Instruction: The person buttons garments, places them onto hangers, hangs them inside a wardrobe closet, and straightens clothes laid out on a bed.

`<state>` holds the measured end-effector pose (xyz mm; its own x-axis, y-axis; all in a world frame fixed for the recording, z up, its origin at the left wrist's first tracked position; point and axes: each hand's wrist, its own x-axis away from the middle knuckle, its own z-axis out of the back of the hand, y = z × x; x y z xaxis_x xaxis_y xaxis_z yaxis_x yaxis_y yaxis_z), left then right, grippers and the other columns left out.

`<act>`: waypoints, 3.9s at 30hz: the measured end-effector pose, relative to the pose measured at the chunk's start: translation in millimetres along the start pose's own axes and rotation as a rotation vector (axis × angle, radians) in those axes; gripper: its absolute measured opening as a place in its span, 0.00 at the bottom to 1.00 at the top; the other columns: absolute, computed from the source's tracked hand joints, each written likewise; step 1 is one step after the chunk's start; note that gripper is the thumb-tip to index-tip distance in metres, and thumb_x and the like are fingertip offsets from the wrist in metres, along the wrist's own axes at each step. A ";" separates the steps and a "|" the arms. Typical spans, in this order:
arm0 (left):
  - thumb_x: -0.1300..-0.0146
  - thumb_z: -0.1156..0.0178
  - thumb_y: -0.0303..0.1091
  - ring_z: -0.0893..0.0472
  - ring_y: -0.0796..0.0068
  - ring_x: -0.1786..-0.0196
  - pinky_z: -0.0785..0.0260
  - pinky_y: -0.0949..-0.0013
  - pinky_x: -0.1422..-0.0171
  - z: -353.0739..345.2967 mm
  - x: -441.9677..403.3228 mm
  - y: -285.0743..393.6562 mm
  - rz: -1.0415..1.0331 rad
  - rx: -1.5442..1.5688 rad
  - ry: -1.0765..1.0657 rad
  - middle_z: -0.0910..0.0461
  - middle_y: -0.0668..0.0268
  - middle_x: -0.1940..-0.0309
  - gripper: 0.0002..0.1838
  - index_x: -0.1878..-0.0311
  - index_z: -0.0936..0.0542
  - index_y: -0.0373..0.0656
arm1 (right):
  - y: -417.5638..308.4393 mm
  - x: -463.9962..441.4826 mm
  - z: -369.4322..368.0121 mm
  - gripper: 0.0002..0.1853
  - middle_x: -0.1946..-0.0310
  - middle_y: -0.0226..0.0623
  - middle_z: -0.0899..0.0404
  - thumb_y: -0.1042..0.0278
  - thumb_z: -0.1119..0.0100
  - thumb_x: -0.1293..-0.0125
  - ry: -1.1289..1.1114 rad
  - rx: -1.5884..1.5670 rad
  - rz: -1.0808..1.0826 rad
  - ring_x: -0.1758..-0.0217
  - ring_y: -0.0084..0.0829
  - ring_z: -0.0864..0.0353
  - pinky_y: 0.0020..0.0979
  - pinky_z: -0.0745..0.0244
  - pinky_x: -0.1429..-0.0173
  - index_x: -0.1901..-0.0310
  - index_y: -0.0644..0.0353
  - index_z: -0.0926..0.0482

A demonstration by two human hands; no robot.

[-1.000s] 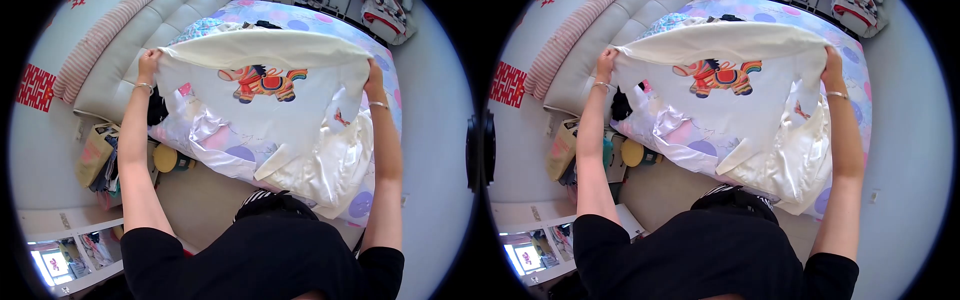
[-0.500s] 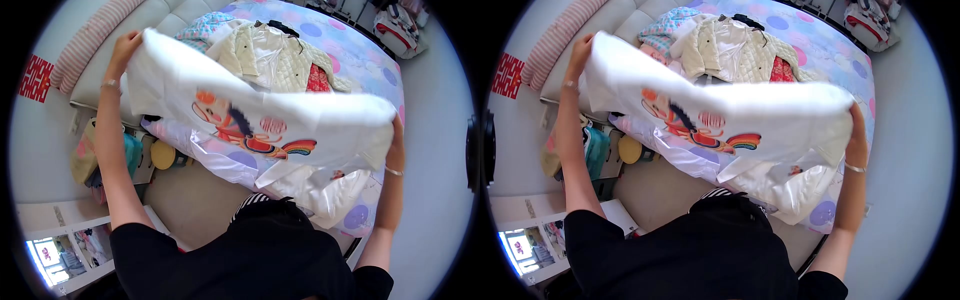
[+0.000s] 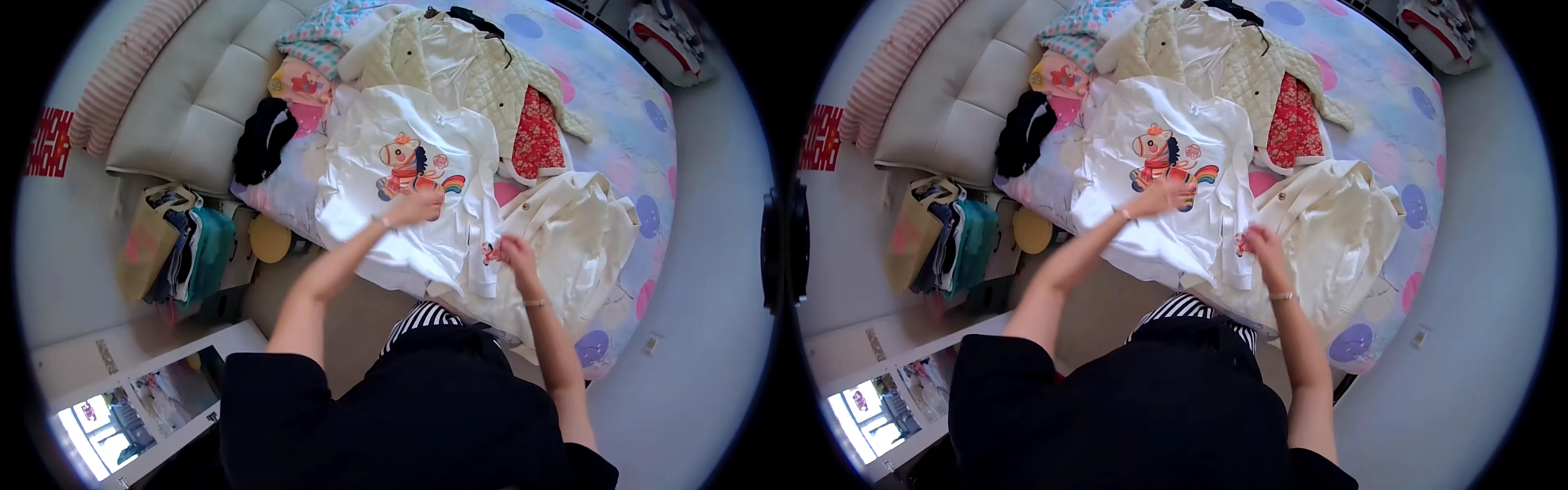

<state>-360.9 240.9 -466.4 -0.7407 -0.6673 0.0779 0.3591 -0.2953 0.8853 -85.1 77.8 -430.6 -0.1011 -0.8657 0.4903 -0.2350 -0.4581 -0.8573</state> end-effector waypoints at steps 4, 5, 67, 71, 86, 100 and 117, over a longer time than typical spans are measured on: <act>0.39 0.41 0.42 0.22 0.63 0.49 0.32 0.64 0.42 -113.2 81.4 -3.5 0.292 0.061 -0.334 0.22 0.53 0.52 0.24 0.46 0.26 0.35 | 55.7 62.0 21.1 0.13 0.61 0.35 0.20 0.68 0.49 0.34 0.122 -0.017 -0.321 0.62 0.24 0.19 0.24 0.23 0.59 0.51 0.61 0.27; 0.39 0.41 0.42 0.22 0.63 0.49 0.32 0.64 0.42 -132.4 93.8 -1.5 0.297 0.073 -0.334 0.22 0.53 0.52 0.24 0.46 0.26 0.35 | 62.7 73.5 26.6 0.13 0.62 0.34 0.20 0.68 0.50 0.34 0.184 -0.059 -0.369 0.63 0.24 0.19 0.24 0.23 0.59 0.50 0.61 0.27; 0.43 0.42 0.29 0.22 0.69 0.59 0.28 0.69 0.57 -229.6 99.0 -28.9 0.950 0.596 0.126 0.21 0.63 0.63 0.16 0.50 0.25 0.38 | 207.8 151.8 165.2 0.13 0.74 0.30 0.25 0.70 0.46 0.42 0.557 0.000 -0.494 0.75 0.20 0.26 0.22 0.31 0.77 0.55 0.60 0.25; 0.44 0.39 0.37 0.24 0.71 0.56 0.30 0.64 0.58 -322.6 108.5 -21.8 1.285 0.798 0.192 0.24 0.66 0.57 0.19 0.49 0.26 0.43 | 232.3 181.5 267.3 0.17 0.57 0.44 0.22 0.70 0.48 0.42 0.741 0.467 -0.486 0.51 0.37 0.24 0.35 0.30 0.47 0.51 0.63 0.27; 0.47 0.34 0.48 0.27 0.69 0.49 0.41 0.50 0.40 -462.2 47.7 38.3 1.358 1.116 0.828 0.25 0.68 0.55 0.26 0.47 0.27 0.49 | 311.8 159.6 465.6 0.35 0.53 0.47 0.25 0.55 0.30 0.50 0.593 0.535 -0.585 0.49 0.39 0.24 0.34 0.29 0.46 0.45 0.67 0.32; 0.46 0.35 0.41 0.27 0.77 0.67 0.37 0.56 0.51 -433.3 55.5 1.4 1.402 1.271 0.968 0.28 0.72 0.76 0.11 0.71 0.27 0.51 | 149.6 229.6 477.9 0.14 0.69 0.42 0.19 0.69 0.44 0.49 0.783 0.468 0.044 0.66 0.33 0.21 0.32 0.27 0.59 0.61 0.68 0.24; 0.53 0.39 0.28 0.26 0.49 0.49 0.31 0.55 0.46 -363.9 -31.7 7.3 0.547 -0.694 0.300 0.31 0.49 0.50 0.25 0.48 0.31 0.38 | 169.8 157.0 450.4 0.24 0.50 0.48 0.30 0.70 0.42 0.49 0.596 1.132 0.088 0.47 0.48 0.29 0.40 0.31 0.45 0.49 0.66 0.31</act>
<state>-128.2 11.1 -629.2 -0.2254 -0.9544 0.1959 0.9454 -0.1656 0.2806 294.6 -226.8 -569.9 -0.5584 -0.8125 0.1676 0.7140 -0.5736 -0.4015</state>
